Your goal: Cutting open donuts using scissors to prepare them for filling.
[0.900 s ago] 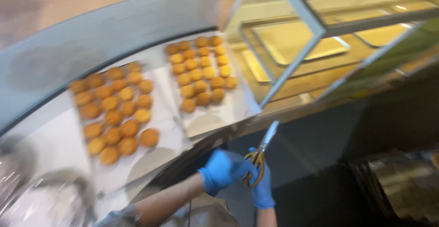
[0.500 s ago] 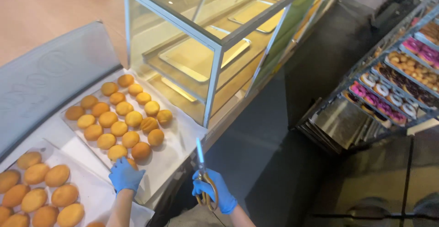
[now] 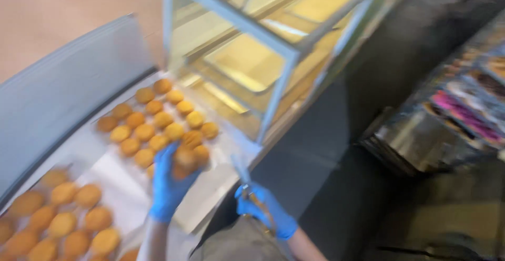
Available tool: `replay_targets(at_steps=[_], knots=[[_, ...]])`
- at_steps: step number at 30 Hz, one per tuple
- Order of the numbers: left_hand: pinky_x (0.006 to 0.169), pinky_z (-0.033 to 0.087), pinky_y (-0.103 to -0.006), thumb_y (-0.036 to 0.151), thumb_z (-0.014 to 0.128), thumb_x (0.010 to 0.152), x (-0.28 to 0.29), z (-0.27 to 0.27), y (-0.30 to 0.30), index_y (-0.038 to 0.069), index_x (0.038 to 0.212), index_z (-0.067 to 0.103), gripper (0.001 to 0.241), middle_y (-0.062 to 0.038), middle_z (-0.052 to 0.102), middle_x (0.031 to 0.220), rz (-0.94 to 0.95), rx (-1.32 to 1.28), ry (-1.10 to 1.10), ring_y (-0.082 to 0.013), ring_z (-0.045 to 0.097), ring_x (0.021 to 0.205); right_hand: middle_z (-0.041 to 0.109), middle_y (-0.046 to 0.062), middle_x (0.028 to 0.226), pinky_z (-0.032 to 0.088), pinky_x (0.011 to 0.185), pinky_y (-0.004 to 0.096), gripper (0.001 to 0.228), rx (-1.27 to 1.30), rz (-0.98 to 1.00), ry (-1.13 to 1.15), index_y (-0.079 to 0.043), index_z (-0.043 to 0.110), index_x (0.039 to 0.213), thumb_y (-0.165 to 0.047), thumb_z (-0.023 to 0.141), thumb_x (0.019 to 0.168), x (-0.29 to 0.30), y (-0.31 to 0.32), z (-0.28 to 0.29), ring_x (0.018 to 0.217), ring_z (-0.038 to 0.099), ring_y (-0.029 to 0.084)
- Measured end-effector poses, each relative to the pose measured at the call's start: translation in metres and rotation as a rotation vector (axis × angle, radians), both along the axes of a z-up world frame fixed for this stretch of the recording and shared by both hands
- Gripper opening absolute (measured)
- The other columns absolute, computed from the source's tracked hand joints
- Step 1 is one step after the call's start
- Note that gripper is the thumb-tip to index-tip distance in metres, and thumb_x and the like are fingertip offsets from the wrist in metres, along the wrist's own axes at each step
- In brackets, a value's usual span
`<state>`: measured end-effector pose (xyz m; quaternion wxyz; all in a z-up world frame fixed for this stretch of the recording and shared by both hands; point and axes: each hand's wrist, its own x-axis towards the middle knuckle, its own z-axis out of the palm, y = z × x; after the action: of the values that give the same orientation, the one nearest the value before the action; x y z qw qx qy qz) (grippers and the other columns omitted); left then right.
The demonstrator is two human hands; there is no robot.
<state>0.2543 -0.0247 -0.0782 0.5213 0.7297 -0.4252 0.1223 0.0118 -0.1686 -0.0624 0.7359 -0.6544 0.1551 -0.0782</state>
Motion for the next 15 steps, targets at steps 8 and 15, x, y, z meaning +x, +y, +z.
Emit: replay_targets(at_steps=[8,15], knots=[[0.112,0.046,-0.0378,0.012,0.095,0.070,0.000,0.084,-0.004,0.005,0.144,0.049,0.088,-0.012,0.051,0.140,-0.132,-0.167,0.185,-0.0273,0.053,0.133,0.057,0.006,0.093,0.047,0.077,0.029,0.064,0.138,0.252,-0.133,0.000,0.060,0.123,-0.056,0.067,0.094,0.032,0.005,0.048,0.084,0.053,0.014],[0.117,0.045,-0.0380,0.010,0.095,0.069,0.003,0.090,0.010,0.006,0.145,0.049,0.089,-0.012,0.051,0.140,-0.113,-0.179,0.193,-0.0274,0.053,0.135,0.063,0.009,0.087,0.050,0.072,0.028,0.060,0.084,0.276,-0.059,-0.001,0.064,0.117,-0.053,0.069,0.088,0.034,0.000,0.040,0.076,0.059,0.014]])
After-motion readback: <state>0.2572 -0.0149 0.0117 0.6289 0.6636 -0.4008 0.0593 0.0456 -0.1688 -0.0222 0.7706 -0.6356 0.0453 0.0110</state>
